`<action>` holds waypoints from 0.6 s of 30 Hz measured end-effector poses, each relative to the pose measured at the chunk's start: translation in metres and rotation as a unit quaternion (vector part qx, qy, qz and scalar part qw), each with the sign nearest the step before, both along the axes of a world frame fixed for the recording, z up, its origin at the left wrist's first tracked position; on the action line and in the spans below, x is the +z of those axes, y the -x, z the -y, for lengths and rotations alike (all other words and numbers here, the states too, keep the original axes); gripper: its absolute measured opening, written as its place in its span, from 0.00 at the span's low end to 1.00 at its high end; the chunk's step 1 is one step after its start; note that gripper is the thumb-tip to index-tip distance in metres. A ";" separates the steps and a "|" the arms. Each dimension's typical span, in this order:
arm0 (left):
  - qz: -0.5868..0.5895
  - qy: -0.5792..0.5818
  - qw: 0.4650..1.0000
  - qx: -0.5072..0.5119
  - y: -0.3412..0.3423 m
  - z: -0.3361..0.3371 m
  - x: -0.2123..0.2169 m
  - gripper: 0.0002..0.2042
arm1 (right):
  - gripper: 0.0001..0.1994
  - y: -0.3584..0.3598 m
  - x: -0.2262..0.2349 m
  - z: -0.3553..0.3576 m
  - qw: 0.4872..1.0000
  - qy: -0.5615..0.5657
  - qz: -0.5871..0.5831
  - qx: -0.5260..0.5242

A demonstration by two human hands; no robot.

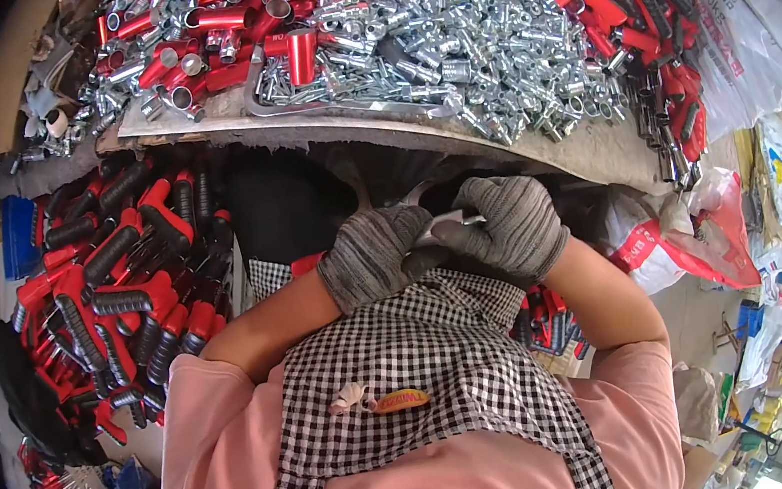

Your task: Assemble red handles onto silver metal components at a workstation.

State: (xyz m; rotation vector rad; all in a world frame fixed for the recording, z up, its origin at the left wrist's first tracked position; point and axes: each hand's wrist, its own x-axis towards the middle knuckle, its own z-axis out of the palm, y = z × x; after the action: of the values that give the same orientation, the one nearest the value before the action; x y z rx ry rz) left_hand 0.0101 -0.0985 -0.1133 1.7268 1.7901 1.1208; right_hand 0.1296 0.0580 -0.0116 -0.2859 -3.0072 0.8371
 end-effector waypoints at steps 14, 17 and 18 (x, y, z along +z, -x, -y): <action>-0.060 0.193 0.961 -0.186 0.024 -0.024 0.018 0.14 | 0.19 0.000 -0.021 -0.003 0.956 -0.017 -0.154 0.251; -0.154 0.271 0.949 -0.047 0.009 -0.026 0.029 0.12 | 0.17 -0.001 -0.028 0.011 0.987 0.115 -0.109 0.031; -0.153 0.273 0.949 -0.047 0.007 -0.023 0.026 0.12 | 0.15 0.000 -0.030 0.013 0.986 0.140 -0.095 0.003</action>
State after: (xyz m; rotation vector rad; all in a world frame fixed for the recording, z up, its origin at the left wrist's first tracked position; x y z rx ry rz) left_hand 0.0028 -0.0751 -0.0869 1.6664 1.9295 0.2721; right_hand 0.1292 0.0448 -0.0418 -0.1851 -2.7151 1.2138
